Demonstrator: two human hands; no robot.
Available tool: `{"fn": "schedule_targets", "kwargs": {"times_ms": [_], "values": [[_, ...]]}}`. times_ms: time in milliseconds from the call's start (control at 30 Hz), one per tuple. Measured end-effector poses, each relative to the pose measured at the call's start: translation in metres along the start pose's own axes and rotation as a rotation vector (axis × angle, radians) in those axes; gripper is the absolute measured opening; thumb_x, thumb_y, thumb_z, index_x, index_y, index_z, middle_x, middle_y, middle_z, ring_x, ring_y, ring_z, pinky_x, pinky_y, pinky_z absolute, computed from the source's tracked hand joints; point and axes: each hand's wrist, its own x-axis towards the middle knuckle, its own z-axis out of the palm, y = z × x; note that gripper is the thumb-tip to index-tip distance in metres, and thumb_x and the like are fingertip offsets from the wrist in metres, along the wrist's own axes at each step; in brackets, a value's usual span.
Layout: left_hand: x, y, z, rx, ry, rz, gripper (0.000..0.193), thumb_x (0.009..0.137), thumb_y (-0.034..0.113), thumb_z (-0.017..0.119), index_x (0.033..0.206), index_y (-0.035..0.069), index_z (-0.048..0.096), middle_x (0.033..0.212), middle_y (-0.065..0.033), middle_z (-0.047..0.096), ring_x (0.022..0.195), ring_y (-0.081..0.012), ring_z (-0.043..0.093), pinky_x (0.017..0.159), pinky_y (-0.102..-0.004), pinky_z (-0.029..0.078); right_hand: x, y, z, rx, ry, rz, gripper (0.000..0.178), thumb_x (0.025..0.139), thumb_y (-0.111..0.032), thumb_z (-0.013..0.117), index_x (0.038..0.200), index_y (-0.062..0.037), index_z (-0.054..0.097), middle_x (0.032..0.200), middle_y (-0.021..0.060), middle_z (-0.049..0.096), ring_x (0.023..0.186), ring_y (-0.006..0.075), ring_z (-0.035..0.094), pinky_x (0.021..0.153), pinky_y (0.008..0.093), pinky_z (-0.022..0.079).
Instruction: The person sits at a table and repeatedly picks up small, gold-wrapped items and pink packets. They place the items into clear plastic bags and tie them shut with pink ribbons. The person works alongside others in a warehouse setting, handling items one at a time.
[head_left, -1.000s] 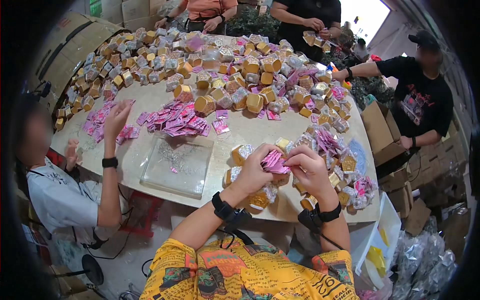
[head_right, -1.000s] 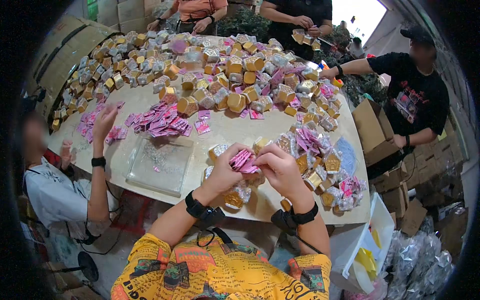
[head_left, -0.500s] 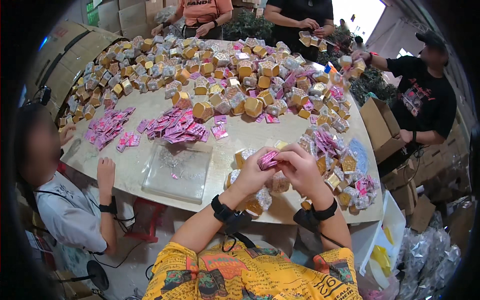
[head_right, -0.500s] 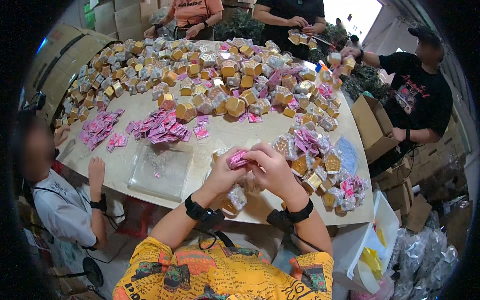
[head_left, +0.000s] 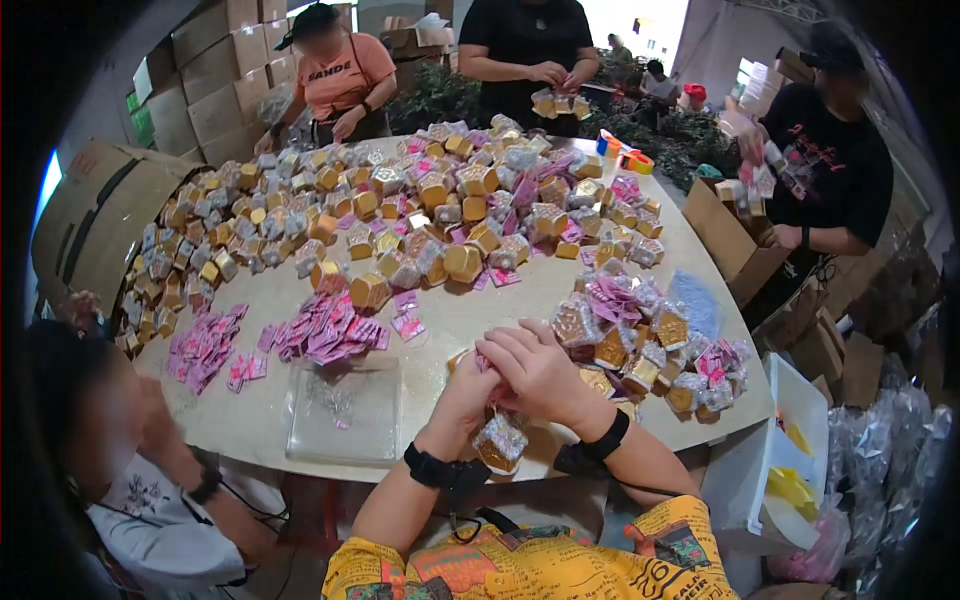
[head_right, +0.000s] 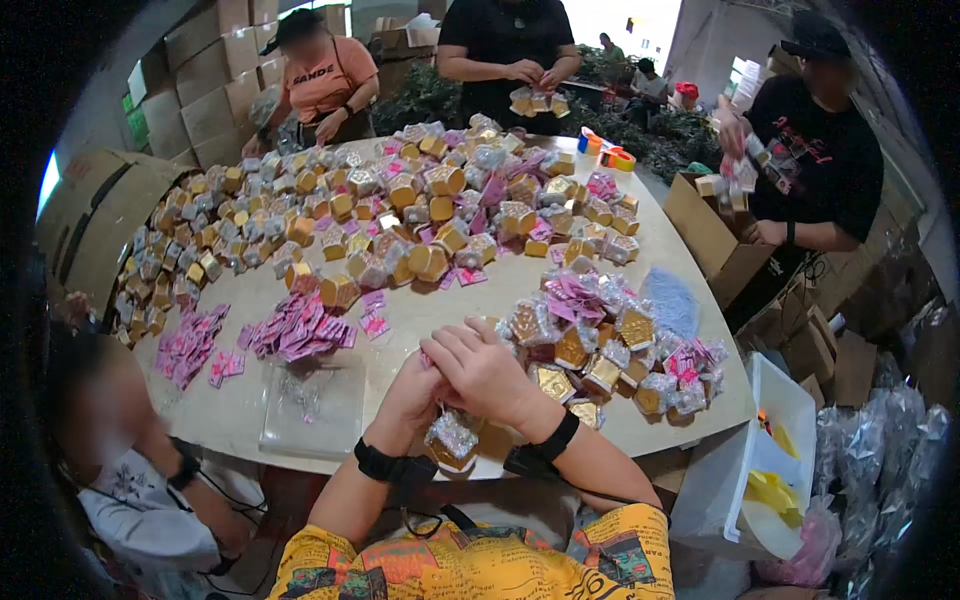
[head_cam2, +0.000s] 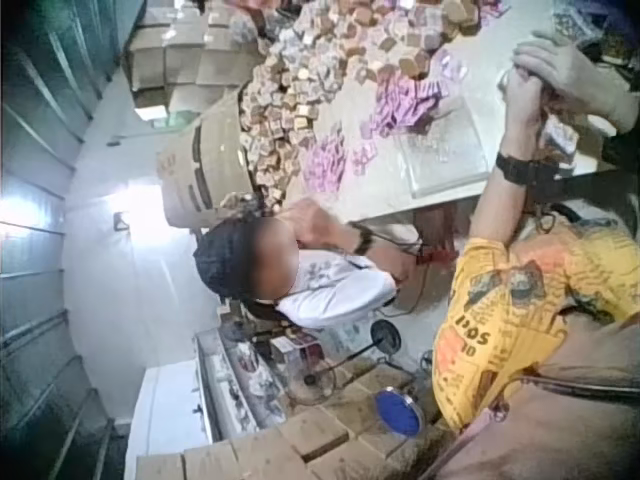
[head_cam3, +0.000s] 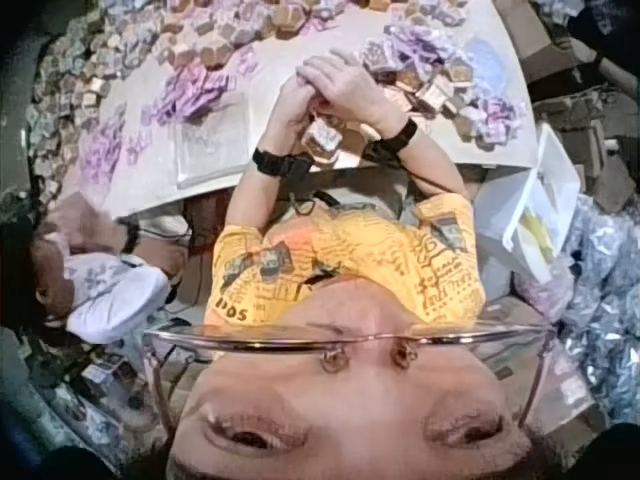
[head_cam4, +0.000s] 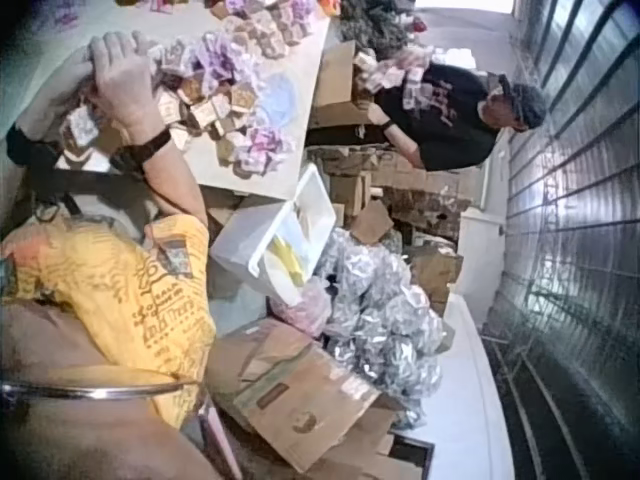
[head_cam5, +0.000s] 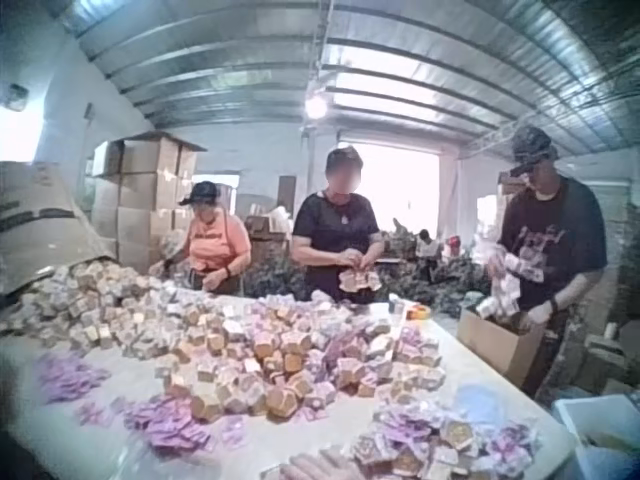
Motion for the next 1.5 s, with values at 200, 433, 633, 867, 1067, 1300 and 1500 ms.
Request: {"fn": "schedule_targets", "kwargs": {"times_ms": [200,433,633,867,1067,1300,1500], "values": [[0.001,-0.003,0.000,0.104,-0.055,0.059,0.024,0.082,0.001,0.052,0.105,0.001,0.053,0.093,-0.0028,0.058,0.082,-0.0098,0.056,0.065,-0.0232,0.047,-0.005,0.005,0.008,-0.012,0.076,0.037,0.062,0.058,-0.019,0.073,0.115,-0.0047,0.051,0.107,0.0112,0.058,0.102,0.0264,0.056,0.095,0.0447,0.038],[-0.003,0.000,0.008,0.234,-0.047,0.062,0.016,0.086,0.002,0.048,0.097,-0.003,0.058,0.089,-0.0056,0.062,0.080,-0.0106,0.057,0.068,-0.0250,0.047,-0.005,0.014,-0.020,0.301,-0.094,0.145,0.067,0.061,-0.018,0.073,0.122,-0.0053,0.050,0.118,0.0160,0.051,0.109,0.0310,0.050,0.093,0.0424,0.038],[-0.008,-0.002,0.014,0.523,-0.050,0.279,0.016,0.083,0.003,0.059,0.098,-0.002,0.062,0.084,-0.0047,0.064,0.077,-0.0099,0.058,0.070,-0.0249,0.047,-0.013,0.029,-0.025,0.570,-0.052,0.228,0.041,0.067,-0.011,0.070,0.107,-0.0050,0.062,0.110,0.0119,0.054,0.102,0.0270,0.050,0.088,0.0367,0.041],[-0.007,-0.001,0.016,0.672,-0.082,0.386,0.022,0.075,0.000,0.064,0.098,0.001,0.063,0.086,-0.0069,0.063,0.079,-0.0119,0.058,0.071,-0.0266,0.046,-0.013,0.032,-0.027,0.435,0.064,0.122,0.017,0.064,-0.009,0.071,0.081,-0.0094,0.067,0.079,0.0045,0.057,0.079,0.0233,0.053,0.073,0.0345,0.039],[-0.008,-0.001,0.015,0.722,-0.076,0.397,0.023,0.074,-0.002,0.062,0.097,0.001,0.064,0.084,-0.0072,0.062,0.077,-0.0124,0.057,0.071,-0.0255,0.045,-0.017,0.030,-0.022,0.417,0.120,0.097,0.013,0.063,-0.009,0.072,0.075,-0.0089,0.065,0.076,0.0039,0.056,0.077,0.0233,0.053,0.072,0.0342,0.038],[-0.007,-0.008,0.012,0.578,-0.029,0.354,0.030,0.072,-0.006,0.059,0.101,0.000,0.061,0.087,-0.0078,0.063,0.079,-0.0131,0.058,0.072,-0.0262,0.046,-0.016,0.019,-0.023,0.276,0.218,0.115,0.029,0.063,-0.011,0.073,0.089,-0.0122,0.062,0.083,0.0038,0.056,0.080,0.0236,0.053,0.076,0.0354,0.038],[-0.009,-0.001,0.017,0.676,0.022,0.375,0.026,0.070,-0.004,0.057,0.096,-0.002,0.061,0.081,-0.0071,0.063,0.075,-0.0111,0.057,0.069,-0.0263,0.046,-0.020,0.013,-0.025,0.140,0.231,0.031,0.029,0.063,-0.011,0.074,0.088,-0.0124,0.060,0.087,0.0024,0.055,0.081,0.0225,0.053,0.077,0.0364,0.037]]}}
